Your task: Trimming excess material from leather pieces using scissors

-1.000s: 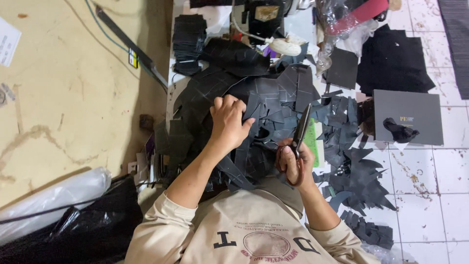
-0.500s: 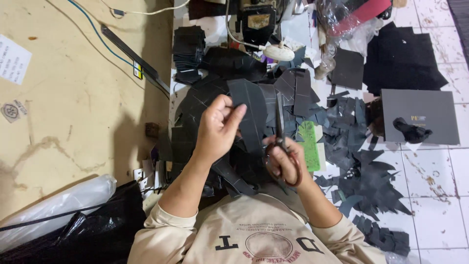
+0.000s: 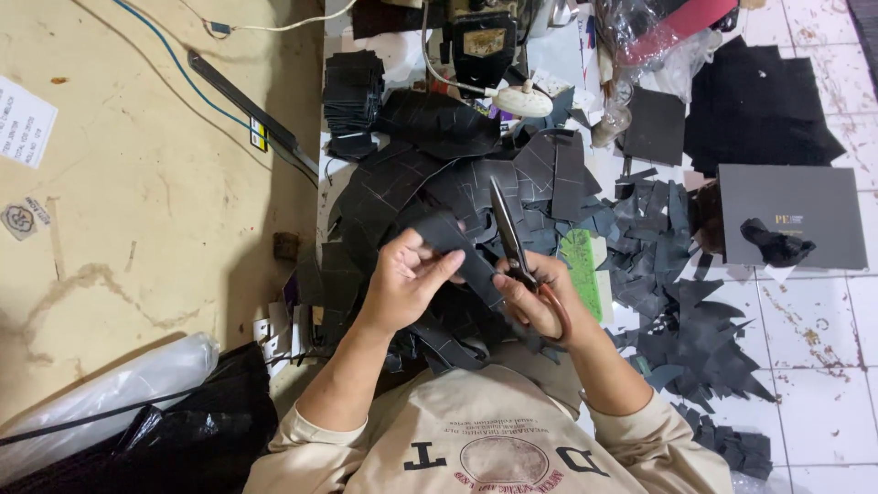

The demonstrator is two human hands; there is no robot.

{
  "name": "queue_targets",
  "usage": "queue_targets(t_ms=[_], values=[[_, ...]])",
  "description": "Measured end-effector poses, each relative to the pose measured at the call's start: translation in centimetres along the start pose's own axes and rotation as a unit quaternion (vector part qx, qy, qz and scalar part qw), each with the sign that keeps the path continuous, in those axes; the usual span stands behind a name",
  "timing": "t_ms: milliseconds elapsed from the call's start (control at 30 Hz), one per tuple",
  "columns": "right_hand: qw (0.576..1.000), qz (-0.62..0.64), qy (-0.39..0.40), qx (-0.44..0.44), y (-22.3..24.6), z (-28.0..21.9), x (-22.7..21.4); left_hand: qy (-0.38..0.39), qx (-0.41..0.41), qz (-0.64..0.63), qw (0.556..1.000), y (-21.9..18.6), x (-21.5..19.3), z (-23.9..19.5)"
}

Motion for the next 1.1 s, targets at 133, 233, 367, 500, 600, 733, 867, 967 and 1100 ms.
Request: queue_targets(t_ms=[133, 233, 367, 500, 600, 733, 867, 967, 1100], values=[[0.999, 0.008, -0.032, -0.018, -0.4, 0.3, 1.1, -0.014, 0.054, 0.062, 0.997, -2.4, 0.9, 0.1], [0.997, -0.018, -0.022, -0.075, -0.4, 0.2, 1.7, 0.02, 0.011, 0.058, 0.998, -2.6, 1.5, 0.1], [0.991, -0.042, -0.021, -0.123, -0.1, -0.8, 2.3, -0.082, 0.024, -0.017, 0.996, -3.0, -0.5, 0.7], [0.988, -0.05, 0.016, -0.142, -0.5, -2.0, 3.4, -0.221, 0.025, -0.175, 0.959, -0.8, -0.7, 1.0], [0.993, -0.109, 0.027, -0.041, -1.6, -3.5, 4.6, -0.097, 0.074, -0.314, 0.942, -0.4, 1.3, -0.4], [0.991, -0.13, 0.009, -0.034, -2.1, -3.4, 4.7, -0.083, 0.034, -0.357, 0.93, 1.7, 3.6, -1.3], [0.972, -0.152, -0.022, -0.179, -0.1, -2.4, 4.2, -0.208, 0.013, -0.25, 0.946, 3.7, 4.4, -2.5], [0.972, -0.159, -0.025, -0.169, -0.3, -2.3, 3.4, -0.218, 0.009, -0.208, 0.954, 7.0, 3.5, -3.1], [0.973, -0.158, -0.013, -0.168, -0.4, -2.4, 4.1, -0.241, 0.016, -0.193, 0.951, 8.6, 2.6, -2.9]])
Point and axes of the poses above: each hand's wrist, its own z-axis towards the middle knuckle, its own x-axis out of the palm, y = z × x, the point moved 5 cm from there along z, towards the middle knuckle, and after that the axes turned 1 degree about -x, right-handed, at the moved point
